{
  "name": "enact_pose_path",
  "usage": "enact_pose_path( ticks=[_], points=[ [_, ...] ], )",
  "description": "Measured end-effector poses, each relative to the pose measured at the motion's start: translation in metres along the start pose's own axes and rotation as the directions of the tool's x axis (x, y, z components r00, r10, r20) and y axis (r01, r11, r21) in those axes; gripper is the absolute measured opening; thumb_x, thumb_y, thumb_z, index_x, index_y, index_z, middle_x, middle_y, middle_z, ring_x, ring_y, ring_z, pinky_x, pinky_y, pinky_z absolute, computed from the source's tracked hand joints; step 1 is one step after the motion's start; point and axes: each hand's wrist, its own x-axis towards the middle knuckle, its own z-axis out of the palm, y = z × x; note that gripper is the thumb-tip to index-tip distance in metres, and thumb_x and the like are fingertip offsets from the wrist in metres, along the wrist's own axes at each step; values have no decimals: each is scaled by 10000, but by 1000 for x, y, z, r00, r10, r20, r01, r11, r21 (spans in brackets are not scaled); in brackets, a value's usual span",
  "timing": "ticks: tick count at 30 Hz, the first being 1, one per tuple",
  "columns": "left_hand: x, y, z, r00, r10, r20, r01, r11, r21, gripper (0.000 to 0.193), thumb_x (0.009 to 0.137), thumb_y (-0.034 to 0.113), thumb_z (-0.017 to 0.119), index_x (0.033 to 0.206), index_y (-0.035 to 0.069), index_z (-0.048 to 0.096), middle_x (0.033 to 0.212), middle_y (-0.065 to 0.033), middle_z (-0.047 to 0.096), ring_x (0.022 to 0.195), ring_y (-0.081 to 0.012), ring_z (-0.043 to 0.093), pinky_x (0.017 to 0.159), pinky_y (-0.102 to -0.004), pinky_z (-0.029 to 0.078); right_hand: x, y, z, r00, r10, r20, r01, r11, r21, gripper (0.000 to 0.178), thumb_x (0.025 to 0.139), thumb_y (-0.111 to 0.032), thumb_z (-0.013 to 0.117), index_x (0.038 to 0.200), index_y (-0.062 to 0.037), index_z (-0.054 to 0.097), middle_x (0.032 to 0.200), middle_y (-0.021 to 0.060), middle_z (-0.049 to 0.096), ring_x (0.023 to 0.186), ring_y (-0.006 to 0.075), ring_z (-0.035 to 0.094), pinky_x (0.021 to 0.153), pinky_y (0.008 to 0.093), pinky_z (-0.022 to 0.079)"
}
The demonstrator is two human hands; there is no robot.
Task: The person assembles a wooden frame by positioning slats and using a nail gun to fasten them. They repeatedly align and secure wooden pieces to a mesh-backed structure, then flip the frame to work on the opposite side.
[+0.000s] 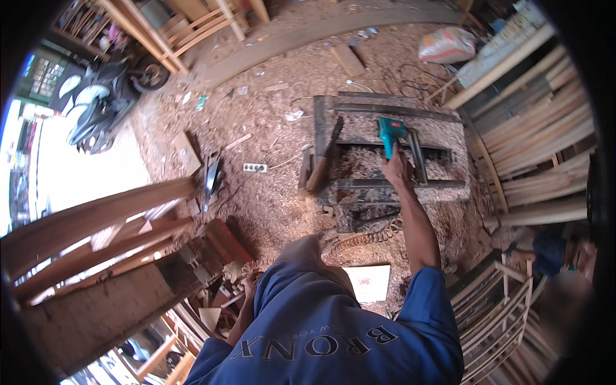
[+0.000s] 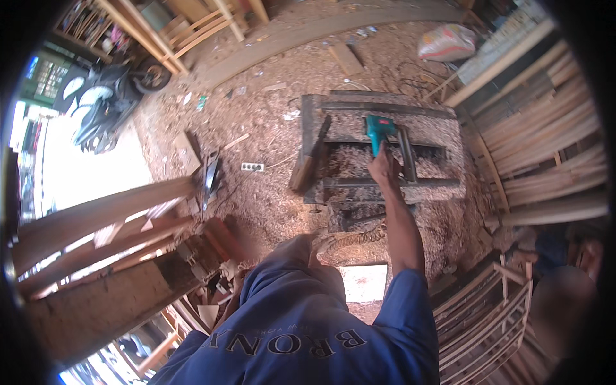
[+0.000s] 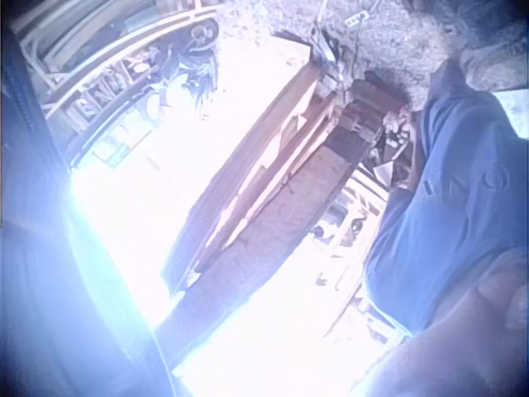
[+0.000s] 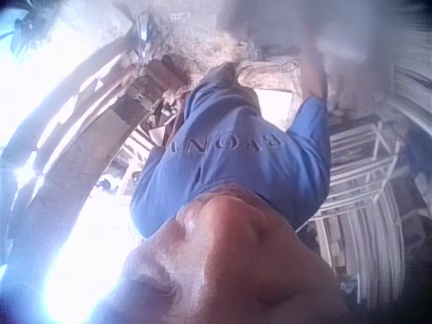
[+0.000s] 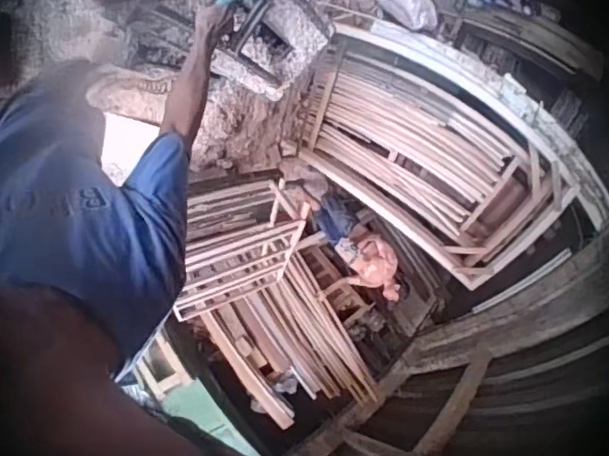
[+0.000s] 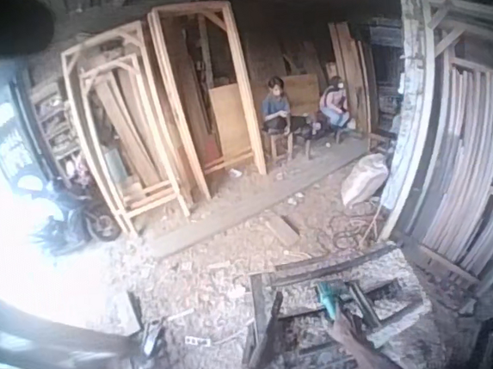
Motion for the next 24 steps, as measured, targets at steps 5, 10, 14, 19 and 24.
enact_pose_path(
  ticks=[5,10,14,19,24],
  points=[
    [-55,-65,1,966,-248,-74,248,969,-13,301,925,291,679,1068,30,722,910,-80,725,899,-192,689,819,-379,532,11,6,31,992,-47,-117,47,999,-2,713,915,-330,637,1521,-54,382,1226,235,660,1060,404,676,862,508,562],
    [-72,-85,-26,896,-441,-53,438,897,-62,290,925,288,677,1068,38,713,891,-71,711,870,-184,676,796,-380,532,0,12,21,996,27,-89,-28,999,-18,654,941,-450,620,1449,-62,482,1340,218,604,1228,414,580,1052,574,404],
    [-40,-84,-71,871,-490,-44,486,870,-81,281,925,285,675,1069,45,705,876,-64,700,846,-177,666,777,-380,532,-41,-14,17,880,94,-466,-87,996,35,481,1013,-404,574,1364,-75,573,1302,177,586,1259,395,510,1081,534,357],
    [63,-75,-129,884,-467,-10,466,883,-47,271,925,282,672,1070,54,695,857,-56,685,816,-169,653,754,-381,532,-124,-44,93,608,205,-767,308,830,466,134,973,-16,569,1070,-13,663,924,79,606,791,187,539,688,336,450],
    [222,-43,-224,927,-375,16,374,926,48,261,924,279,670,1071,62,685,838,-47,671,786,-161,640,730,-382,531,-176,-76,245,205,725,-658,-281,687,670,162,963,-37,626,1111,25,644,1037,139,652,869,256,623,750,381,518]
  ],
)
